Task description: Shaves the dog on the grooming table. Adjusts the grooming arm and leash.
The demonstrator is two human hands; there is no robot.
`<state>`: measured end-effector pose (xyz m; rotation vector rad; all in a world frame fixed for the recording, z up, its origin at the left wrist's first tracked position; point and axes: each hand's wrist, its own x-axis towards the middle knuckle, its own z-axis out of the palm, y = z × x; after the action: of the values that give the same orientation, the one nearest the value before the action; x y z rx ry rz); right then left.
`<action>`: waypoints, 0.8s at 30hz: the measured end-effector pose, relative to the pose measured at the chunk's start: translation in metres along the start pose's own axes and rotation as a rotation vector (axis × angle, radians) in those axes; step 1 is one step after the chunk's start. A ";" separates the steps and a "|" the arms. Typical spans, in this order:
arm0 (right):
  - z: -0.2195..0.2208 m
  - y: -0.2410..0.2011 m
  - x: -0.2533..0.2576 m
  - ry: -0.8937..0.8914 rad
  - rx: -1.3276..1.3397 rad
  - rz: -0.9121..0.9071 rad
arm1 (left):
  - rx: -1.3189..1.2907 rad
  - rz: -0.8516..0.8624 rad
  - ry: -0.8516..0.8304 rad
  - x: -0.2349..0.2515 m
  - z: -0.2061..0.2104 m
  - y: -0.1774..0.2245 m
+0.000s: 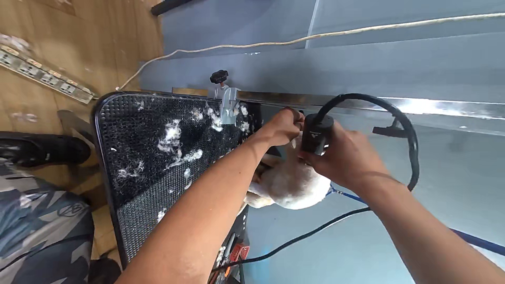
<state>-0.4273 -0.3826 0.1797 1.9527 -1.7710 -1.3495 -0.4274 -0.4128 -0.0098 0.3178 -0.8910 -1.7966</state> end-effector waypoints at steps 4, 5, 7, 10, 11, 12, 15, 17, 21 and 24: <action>0.010 -0.003 -0.008 -0.084 0.012 0.035 | 0.047 0.021 -0.005 -0.001 0.003 0.005; 0.010 -0.002 -0.009 -0.115 0.023 0.026 | 0.063 0.013 -0.015 0.002 0.003 0.004; 0.008 0.003 -0.014 -0.080 0.081 -0.037 | 0.082 -0.016 -0.019 0.002 0.002 0.002; 0.005 0.014 -0.023 0.155 0.139 -0.147 | 0.073 0.008 0.016 -0.006 0.005 -0.002; 0.003 0.015 -0.021 0.196 0.125 -0.148 | 0.070 0.014 0.027 -0.008 0.005 -0.002; 0.002 0.015 -0.019 0.201 0.095 -0.130 | 0.068 0.009 0.034 -0.008 0.004 0.000; 0.005 0.012 -0.020 0.125 0.054 -0.030 | 0.089 -0.026 0.029 -0.011 0.004 0.006; 0.008 0.010 -0.024 0.097 0.038 -0.003 | 0.126 -0.062 0.017 -0.013 0.005 0.010; 0.022 0.007 -0.034 0.061 0.030 -0.017 | 0.158 -0.043 0.042 -0.017 0.007 0.009; 0.031 0.006 -0.045 -0.039 0.087 -0.029 | 0.174 -0.054 0.030 -0.021 0.006 0.011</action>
<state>-0.4479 -0.3319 0.1874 2.0177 -1.8561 -1.3493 -0.4143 -0.3936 -0.0020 0.4827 -1.0285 -1.7619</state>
